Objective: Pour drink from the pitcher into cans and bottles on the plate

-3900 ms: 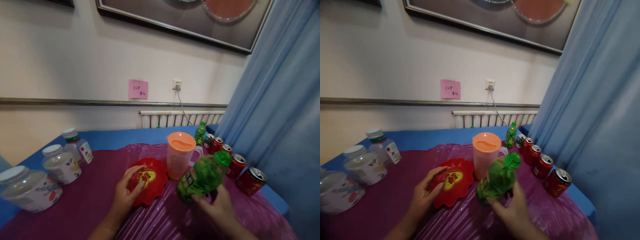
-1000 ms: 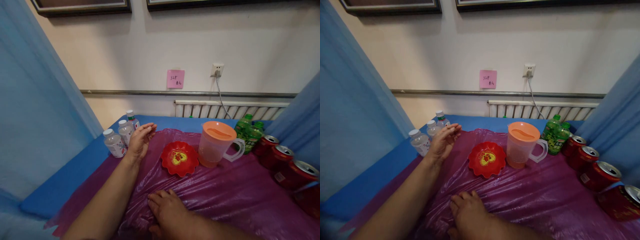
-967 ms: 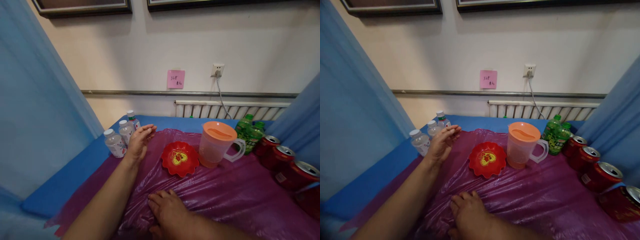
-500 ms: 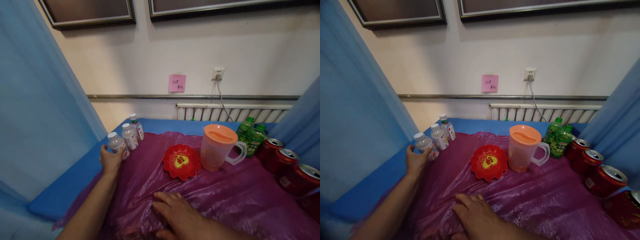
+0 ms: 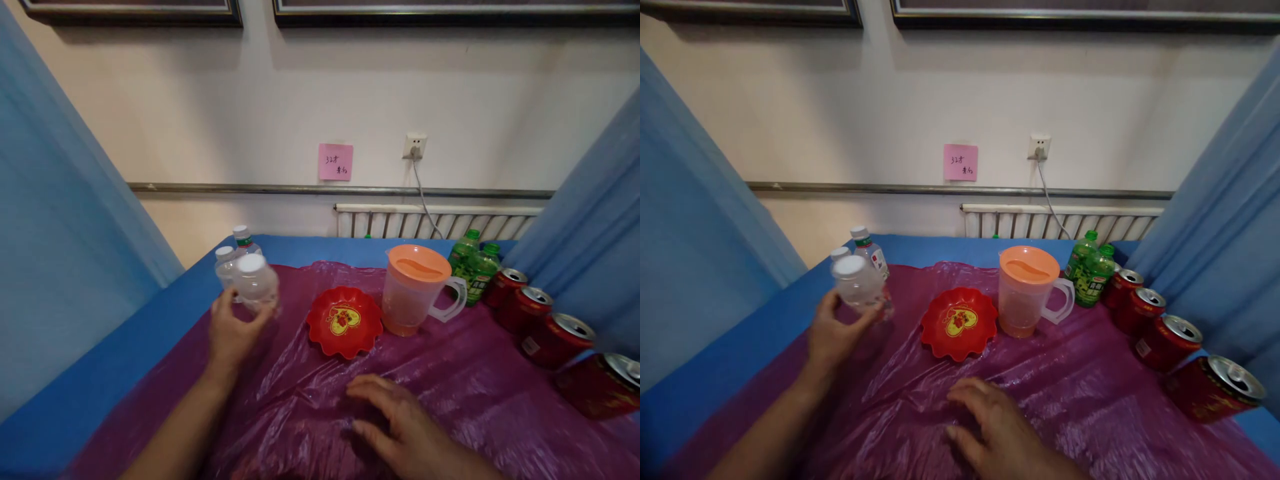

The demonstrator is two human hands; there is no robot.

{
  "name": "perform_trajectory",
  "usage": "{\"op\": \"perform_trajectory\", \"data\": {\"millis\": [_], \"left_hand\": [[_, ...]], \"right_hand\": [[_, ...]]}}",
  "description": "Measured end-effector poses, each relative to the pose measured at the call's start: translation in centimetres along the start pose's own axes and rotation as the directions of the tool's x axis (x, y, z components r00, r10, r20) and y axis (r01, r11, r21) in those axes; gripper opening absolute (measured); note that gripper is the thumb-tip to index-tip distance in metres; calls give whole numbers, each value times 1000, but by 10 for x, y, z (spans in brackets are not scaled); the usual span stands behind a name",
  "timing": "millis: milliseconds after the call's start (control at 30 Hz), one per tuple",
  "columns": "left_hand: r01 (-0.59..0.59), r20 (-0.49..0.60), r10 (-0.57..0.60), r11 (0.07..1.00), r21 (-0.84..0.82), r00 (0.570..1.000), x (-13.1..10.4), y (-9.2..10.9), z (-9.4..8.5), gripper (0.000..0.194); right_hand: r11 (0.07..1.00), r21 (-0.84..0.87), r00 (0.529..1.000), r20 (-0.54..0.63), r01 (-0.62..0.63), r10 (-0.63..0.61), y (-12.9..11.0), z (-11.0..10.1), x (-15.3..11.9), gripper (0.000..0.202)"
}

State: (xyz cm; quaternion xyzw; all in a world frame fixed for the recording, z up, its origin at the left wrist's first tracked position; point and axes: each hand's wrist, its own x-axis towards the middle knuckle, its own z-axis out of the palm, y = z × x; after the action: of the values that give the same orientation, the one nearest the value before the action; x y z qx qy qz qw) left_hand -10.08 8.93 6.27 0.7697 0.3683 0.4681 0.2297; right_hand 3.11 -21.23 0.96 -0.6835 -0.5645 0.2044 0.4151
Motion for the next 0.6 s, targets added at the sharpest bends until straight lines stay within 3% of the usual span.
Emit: {"op": "perform_trajectory", "data": {"millis": [67, 133, 233, 300, 433, 600], "left_hand": [[-231, 117, 227, 973, 25, 967, -16, 29, 19, 62], [-430, 212, 419, 903, 7, 883, -27, 49, 37, 60], [-600, 268, 578, 800, 2, 771, -35, 60, 59, 61], [-667, 268, 644, 745, -6, 717, -36, 59, 68, 62], [-755, 221, 744, 654, -48, 631, -37, 51, 77, 60], [-787, 193, 783, 612, -73, 591, -37, 44, 75, 59]], "right_hand": [[999, 50, 983, -181, 9, 1, -2, -12, 8, 31], [997, 69, 929, -370, 46, -17, -4, -26, 19, 31], [996, 31, 833, -551, 86, -54, -7, -48, 34, 40], [997, -22, 814, -576, 74, -73, -8, -59, 41, 45], [989, -146, 840, -538, -6, -74, -6, -67, 51, 35], [986, -165, 885, -457, 12, -87, -2, -64, 56, 21]]}}
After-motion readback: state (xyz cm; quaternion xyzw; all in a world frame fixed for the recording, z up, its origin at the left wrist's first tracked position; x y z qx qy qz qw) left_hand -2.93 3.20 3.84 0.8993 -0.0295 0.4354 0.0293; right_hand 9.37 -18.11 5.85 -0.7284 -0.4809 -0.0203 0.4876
